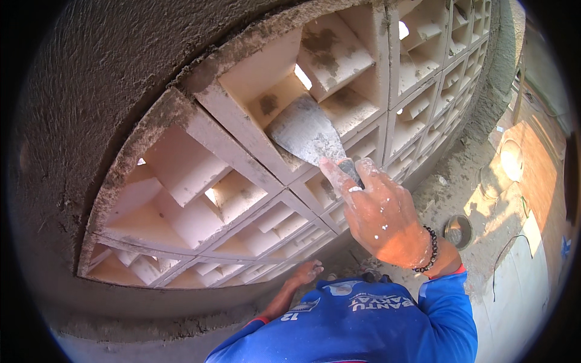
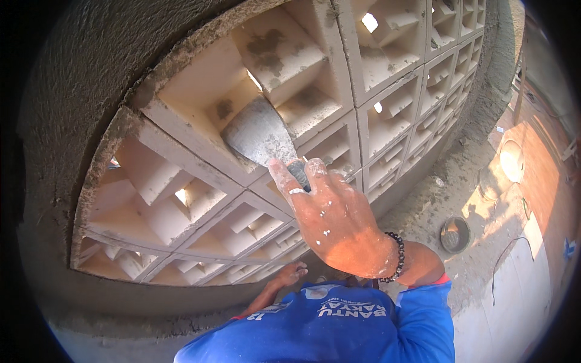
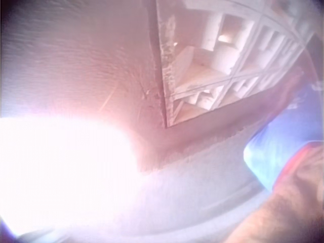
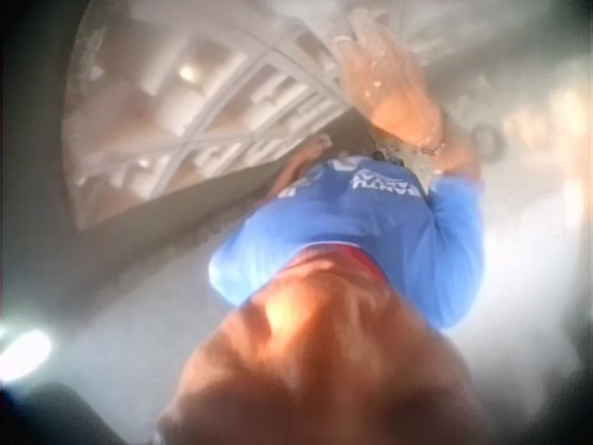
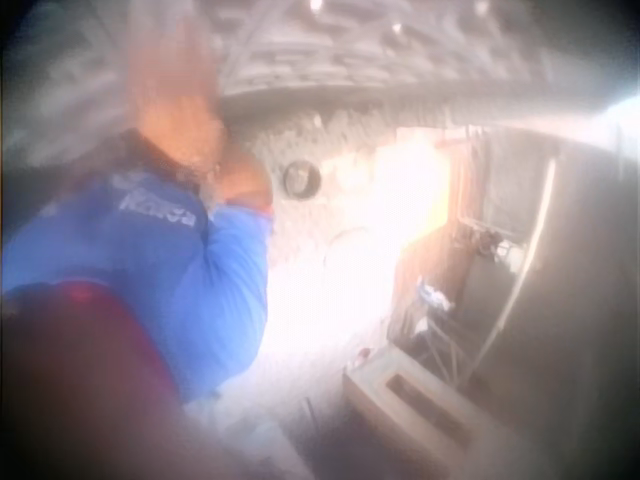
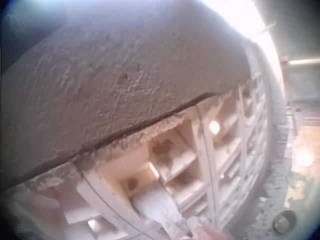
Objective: The person uses a trowel to apply and smooth cement plaster onto a wall featuring a decorative lattice of hollow blocks. The worker repeatedly scoops mortar and spreads it over the surface, filling the gaps between the blocks and creating a uniform finish.
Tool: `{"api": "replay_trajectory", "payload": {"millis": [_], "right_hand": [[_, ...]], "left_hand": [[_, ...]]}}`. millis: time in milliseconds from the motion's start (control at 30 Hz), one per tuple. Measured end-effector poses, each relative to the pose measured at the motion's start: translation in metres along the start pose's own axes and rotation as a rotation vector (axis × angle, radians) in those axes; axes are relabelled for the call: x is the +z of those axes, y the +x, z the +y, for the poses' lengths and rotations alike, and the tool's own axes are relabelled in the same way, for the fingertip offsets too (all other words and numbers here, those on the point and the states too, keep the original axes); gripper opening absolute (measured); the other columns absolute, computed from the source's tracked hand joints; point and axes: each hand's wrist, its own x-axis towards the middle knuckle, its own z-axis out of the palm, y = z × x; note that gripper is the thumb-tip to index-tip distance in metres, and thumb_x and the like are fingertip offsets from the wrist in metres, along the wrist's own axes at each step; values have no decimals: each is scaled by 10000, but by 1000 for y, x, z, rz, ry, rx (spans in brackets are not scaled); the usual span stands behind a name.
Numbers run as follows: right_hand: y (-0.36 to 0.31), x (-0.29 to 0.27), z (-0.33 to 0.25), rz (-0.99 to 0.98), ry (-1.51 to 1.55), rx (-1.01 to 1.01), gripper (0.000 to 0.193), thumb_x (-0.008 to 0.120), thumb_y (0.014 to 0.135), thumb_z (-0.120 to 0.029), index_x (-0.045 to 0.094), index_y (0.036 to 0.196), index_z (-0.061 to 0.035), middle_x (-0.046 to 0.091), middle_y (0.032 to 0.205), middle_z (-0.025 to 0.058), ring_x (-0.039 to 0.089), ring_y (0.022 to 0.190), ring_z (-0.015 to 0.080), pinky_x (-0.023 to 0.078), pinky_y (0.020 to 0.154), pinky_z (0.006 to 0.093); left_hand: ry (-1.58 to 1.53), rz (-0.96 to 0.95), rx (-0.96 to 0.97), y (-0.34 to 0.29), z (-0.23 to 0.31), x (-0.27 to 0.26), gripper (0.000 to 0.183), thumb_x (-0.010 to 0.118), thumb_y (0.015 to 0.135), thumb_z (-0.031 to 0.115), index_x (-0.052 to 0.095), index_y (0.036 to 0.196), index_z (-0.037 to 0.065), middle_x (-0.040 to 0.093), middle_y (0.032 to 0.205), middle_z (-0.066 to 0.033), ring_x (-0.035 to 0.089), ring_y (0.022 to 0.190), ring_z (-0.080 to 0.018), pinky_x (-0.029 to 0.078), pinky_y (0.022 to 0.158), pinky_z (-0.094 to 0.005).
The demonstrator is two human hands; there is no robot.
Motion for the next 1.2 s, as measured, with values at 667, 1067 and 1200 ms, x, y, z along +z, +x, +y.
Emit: {"api": "replay_trajectory", "payload": {"millis": [667,1067,1200], "right_hand": [[31,-9,-9,-90,-31,74,530,571,816,-47,490,1335,25,591,963,267,656,874,361,554,651,400],[-14,-35,2,-113,-237,-161,545,572,817,-92,488,1346,12,585,1068,259,653,790,297,538,653,359],[-52,-72,0,-469,-314,74,499,593,819,-140,558,1315,-103,582,1092,181,600,841,250,490,739,357]], "left_hand": [[28,-2,56,-3,-5,-2,467,571,925,346,587,1208,-25,634,1158,-247,602,1094,-374,461,935,-428],[-20,-16,-6,-11,2,-3,457,580,927,335,585,1211,-22,634,1162,-241,603,1100,-363,461,936,-418],[23,-10,1,-12,-3,0,457,588,929,323,573,1230,-20,625,1192,-225,597,1112,-341,464,936,-410]]}}
